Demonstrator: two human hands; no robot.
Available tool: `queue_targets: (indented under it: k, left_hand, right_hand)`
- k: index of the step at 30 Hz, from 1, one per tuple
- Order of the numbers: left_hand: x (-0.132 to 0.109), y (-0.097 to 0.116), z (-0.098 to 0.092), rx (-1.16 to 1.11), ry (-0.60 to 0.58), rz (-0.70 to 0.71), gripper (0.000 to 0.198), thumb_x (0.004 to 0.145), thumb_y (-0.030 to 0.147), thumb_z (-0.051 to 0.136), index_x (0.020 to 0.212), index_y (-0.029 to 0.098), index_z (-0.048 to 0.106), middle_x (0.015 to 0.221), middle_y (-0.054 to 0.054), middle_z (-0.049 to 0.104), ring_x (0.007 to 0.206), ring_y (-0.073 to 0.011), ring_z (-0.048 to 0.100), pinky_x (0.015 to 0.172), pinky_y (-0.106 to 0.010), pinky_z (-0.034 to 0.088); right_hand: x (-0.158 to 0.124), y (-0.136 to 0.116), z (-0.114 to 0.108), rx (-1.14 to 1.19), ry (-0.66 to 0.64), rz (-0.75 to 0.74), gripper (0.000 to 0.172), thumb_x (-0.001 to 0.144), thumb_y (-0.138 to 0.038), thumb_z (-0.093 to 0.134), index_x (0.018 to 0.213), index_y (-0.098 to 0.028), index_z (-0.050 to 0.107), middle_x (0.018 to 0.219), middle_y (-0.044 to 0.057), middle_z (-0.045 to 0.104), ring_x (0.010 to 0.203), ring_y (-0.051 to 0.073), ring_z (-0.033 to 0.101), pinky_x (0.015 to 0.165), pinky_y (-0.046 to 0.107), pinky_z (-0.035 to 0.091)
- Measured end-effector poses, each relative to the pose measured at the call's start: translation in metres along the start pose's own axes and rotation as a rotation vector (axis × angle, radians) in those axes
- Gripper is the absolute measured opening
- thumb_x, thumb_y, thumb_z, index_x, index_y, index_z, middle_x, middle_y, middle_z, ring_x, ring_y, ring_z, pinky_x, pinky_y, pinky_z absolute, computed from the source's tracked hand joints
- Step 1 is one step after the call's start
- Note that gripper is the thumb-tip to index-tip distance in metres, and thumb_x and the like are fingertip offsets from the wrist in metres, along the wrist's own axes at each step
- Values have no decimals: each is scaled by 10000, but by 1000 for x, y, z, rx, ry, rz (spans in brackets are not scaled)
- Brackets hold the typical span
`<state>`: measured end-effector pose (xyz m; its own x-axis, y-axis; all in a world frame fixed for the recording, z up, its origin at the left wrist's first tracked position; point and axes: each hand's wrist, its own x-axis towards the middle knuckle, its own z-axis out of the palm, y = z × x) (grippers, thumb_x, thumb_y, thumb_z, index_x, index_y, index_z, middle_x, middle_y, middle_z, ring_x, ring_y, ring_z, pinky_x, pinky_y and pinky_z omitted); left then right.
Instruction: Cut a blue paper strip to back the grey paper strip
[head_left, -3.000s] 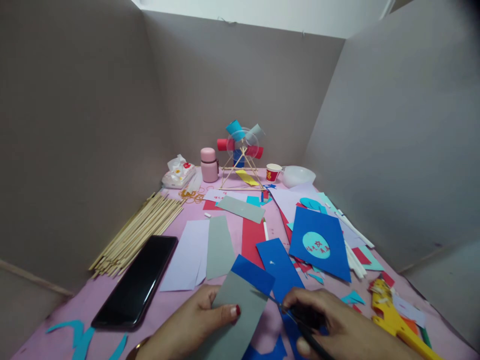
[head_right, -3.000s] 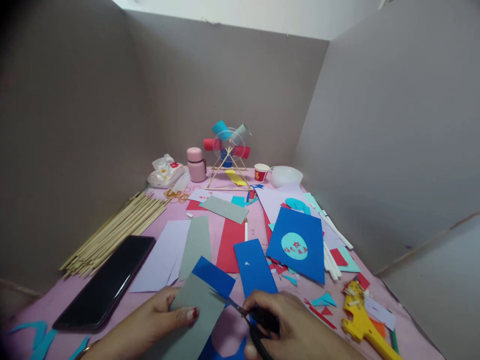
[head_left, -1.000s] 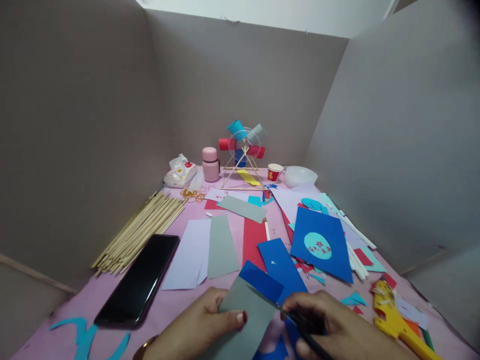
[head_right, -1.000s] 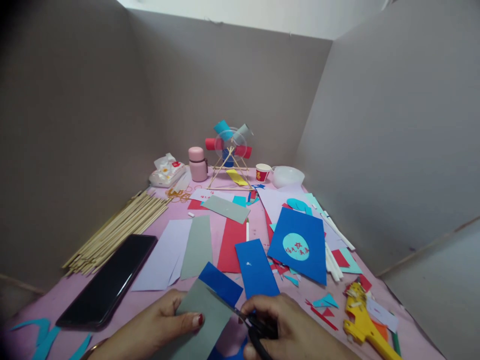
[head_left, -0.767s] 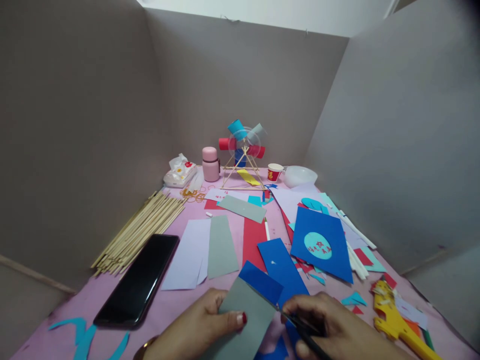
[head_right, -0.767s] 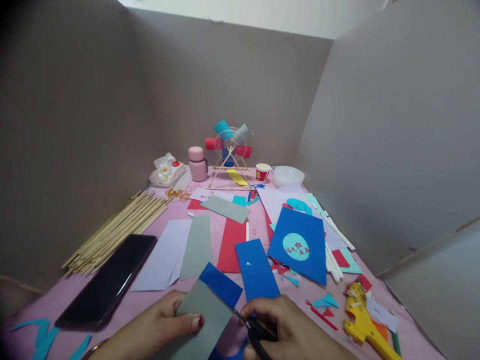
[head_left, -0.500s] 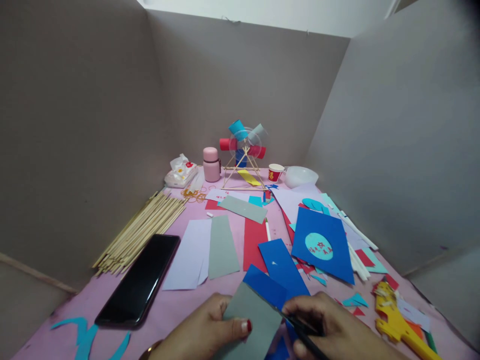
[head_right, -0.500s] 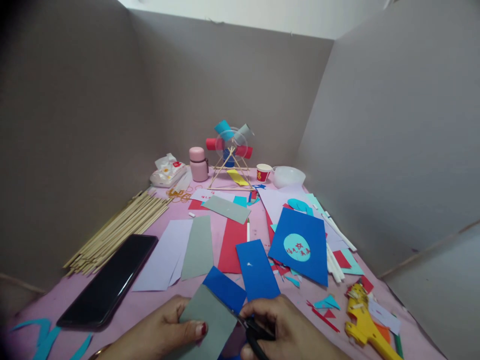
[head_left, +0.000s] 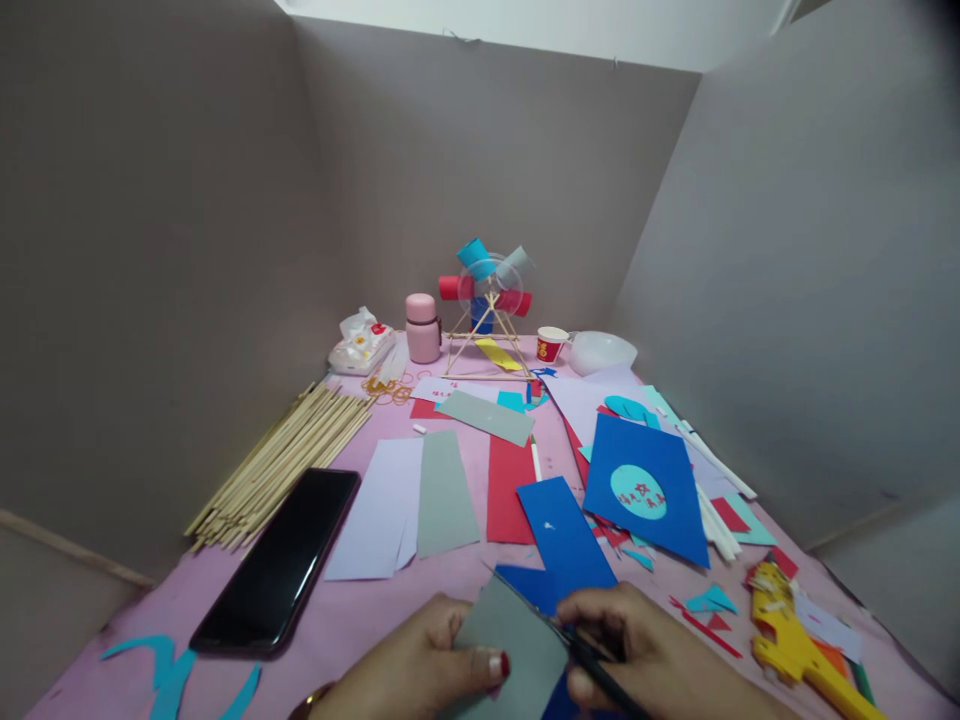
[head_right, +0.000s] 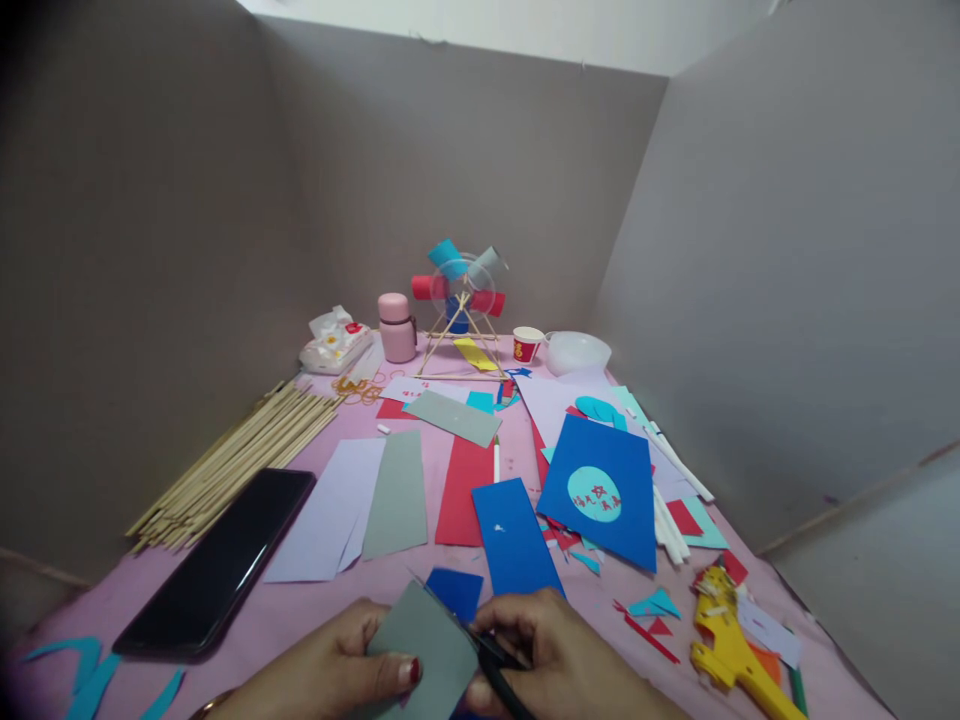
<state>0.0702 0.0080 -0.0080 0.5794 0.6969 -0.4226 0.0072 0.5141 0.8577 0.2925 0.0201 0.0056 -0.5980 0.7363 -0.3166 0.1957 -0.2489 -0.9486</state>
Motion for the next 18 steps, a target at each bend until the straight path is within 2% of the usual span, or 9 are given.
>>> queue_targets:
  k: [2,4,8,11,14,18]
  left_hand:
    - [-1,-1,-5,-42,67,-3,297,691,425,698,717,138,624,595,24,558,500,-65,467,480,-161,328]
    - [-3,1,-12,-136,204,-1,281,685,407,713,756,158,603,627,11,608,521,-93,537,510,-188,398]
    - [-5,14,-29,-285,476,52,295,679,383,729,841,188,578,648,2,665,509,-129,598,513,-242,478]
    - [-1,25,-40,-291,549,112,280,686,328,730,881,201,575,674,16,679,527,-122,617,540,-244,504]
    - [7,32,-48,-270,563,133,280,670,275,737,885,184,581,685,5,682,555,-140,633,570,-277,528]
    - [20,37,-59,-165,576,152,239,743,235,674,950,169,575,725,10,669,581,-138,638,585,-303,537]
  right_hand:
    - [2,2,-2,15,-3,62,356,626,-424,714,822,-168,562,542,-74,424,457,61,320,429,195,223]
    - [3,4,-4,27,12,84,408,622,-448,703,880,-177,542,530,-91,399,429,54,310,416,190,224]
    - [6,10,-4,13,147,49,440,670,-530,633,911,-181,518,529,-100,361,426,69,333,417,200,260]
    - [8,20,-4,23,248,-14,449,689,-540,613,932,-175,513,549,-94,358,460,83,336,432,210,282]
    - [10,32,-9,24,336,-68,448,703,-496,625,987,-170,511,577,-93,348,484,92,339,454,218,290]
    - [7,45,-24,-135,521,-114,401,713,-436,629,1001,-167,553,610,-68,395,556,128,411,513,241,325]
